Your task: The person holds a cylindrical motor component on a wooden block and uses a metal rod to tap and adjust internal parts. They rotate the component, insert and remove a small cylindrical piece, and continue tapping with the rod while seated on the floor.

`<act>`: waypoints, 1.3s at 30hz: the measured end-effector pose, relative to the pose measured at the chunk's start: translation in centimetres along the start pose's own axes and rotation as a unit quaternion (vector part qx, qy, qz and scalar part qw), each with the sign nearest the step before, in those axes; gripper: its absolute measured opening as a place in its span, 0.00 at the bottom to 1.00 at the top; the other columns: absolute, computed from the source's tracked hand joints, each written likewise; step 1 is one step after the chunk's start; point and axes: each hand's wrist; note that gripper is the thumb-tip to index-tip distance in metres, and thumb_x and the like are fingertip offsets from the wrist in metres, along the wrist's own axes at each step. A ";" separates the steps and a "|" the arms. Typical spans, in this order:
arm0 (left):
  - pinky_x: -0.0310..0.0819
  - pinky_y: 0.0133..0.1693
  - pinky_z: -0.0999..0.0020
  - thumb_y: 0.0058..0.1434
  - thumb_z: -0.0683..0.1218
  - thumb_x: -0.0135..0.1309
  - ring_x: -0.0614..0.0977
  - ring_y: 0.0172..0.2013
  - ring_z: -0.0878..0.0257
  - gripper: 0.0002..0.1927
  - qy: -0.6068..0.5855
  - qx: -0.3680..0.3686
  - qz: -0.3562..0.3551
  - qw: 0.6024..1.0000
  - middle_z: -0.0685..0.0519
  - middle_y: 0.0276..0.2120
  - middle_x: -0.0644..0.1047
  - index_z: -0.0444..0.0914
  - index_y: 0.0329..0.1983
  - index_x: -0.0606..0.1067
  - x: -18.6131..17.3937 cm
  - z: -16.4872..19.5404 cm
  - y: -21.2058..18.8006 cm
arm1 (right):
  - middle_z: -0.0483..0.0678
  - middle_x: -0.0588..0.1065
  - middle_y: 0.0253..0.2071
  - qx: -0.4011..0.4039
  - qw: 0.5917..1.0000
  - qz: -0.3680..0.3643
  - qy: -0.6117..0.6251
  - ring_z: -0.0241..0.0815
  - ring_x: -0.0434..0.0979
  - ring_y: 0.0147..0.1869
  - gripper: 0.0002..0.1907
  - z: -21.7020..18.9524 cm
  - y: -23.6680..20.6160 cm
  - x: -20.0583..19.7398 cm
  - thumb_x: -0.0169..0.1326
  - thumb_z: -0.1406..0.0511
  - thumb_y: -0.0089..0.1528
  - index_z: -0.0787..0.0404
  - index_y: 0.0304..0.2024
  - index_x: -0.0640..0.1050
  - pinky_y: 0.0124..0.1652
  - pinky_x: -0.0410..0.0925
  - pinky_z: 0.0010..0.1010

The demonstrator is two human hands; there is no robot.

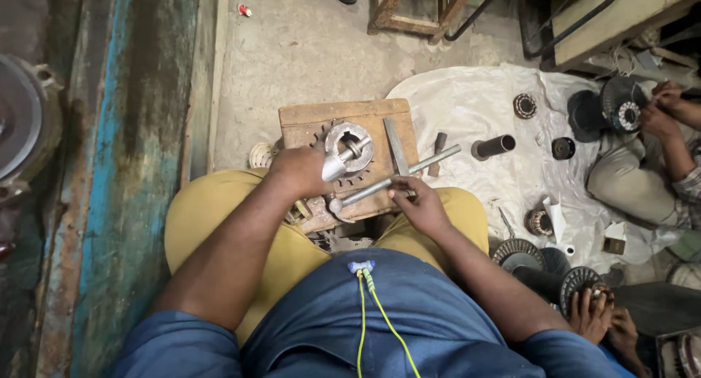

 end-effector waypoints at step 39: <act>0.78 0.49 0.56 0.42 0.63 0.63 0.85 0.46 0.50 0.32 -0.047 -0.090 -0.062 0.993 0.44 0.44 0.83 0.43 0.49 0.80 0.0 0.4 -0.6 | 0.48 0.75 0.41 -0.039 0.989 0.131 -0.052 0.39 0.75 0.41 0.30 -0.8 2.0 -0.9 0.59 0.70 0.60 0.57 0.65 0.70 0.40 0.70 0.30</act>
Point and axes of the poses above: each hand's wrist, its own y-axis towards the middle knuckle, its own x-axis out of the palm, z = x × y
